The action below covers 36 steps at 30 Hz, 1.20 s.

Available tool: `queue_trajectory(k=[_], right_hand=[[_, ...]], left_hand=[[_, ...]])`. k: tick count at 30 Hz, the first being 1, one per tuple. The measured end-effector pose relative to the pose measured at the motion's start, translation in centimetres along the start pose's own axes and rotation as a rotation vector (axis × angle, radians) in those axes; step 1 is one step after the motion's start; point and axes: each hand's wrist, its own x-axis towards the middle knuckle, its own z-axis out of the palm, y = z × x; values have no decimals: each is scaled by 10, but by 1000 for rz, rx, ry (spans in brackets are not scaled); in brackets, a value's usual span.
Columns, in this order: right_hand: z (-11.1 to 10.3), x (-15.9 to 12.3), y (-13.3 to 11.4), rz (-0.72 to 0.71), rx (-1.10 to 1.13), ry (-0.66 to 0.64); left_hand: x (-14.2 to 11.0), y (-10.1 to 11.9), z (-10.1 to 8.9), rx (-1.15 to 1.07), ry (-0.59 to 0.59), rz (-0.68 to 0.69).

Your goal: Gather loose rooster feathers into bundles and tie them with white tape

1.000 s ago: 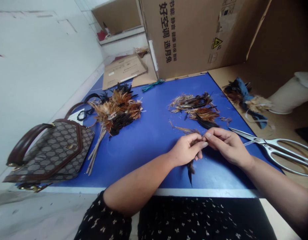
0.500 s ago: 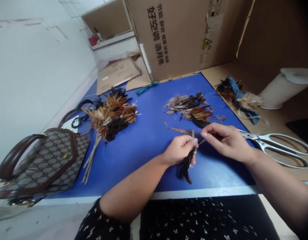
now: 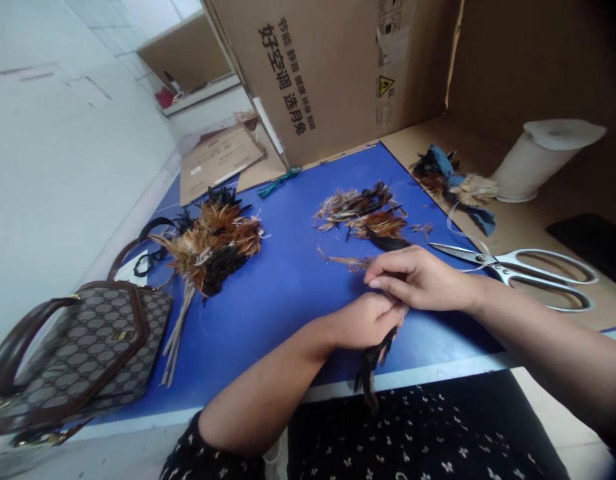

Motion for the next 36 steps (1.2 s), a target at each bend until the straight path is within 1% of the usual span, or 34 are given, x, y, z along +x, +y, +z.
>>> queue_trajectory(k=[2, 4, 6, 7, 9, 11, 12, 14, 17, 21, 26, 30, 31, 33, 36], right_hand=[[2, -4, 4, -11, -104, 114], [-2, -12, 3, -14, -254, 270], [-8, -25, -1, 3, -360, 391], [-10, -32, -3, 23, -377, 427], [-9, -47, -6, 70, -351, 385], [-3, -57, -7, 129, -290, 274], [3, -60, -7, 165, -260, 240], [14, -61, -6, 239, -204, 243], [26, -56, -6, 303, -109, 318], [29, -51, -11, 259, -37, 324], [33, -56, -16, 134, -79, 400], [36, -63, -18, 60, -151, 312], [35, -64, -18, 56, -152, 290], [32, -65, -17, 74, -114, 285], [26, -65, -13, 165, -30, 323]], left_hand=[[-1, -1, 0, -104, 14, -70], [-2, -2, -1, -219, 44, -124], [-2, -4, -3, -292, 67, -126], [-3, -6, -5, -309, 73, -114], [-3, -8, -6, -317, 74, -92], [-2, -9, -7, -315, 70, -82], [-2, -10, -7, -311, 65, -82], [-3, -10, -7, -301, 56, -83], [-3, -12, -7, -296, 55, -76], [-2, -15, -8, -275, 109, -12], [1, -20, -13, -311, 225, 52], [1, -19, -13, -402, 272, 60], [1, -18, -13, -427, 270, 58], [0, -16, -12, -470, 252, 45], [-1, -14, -11, -506, 204, 9]])
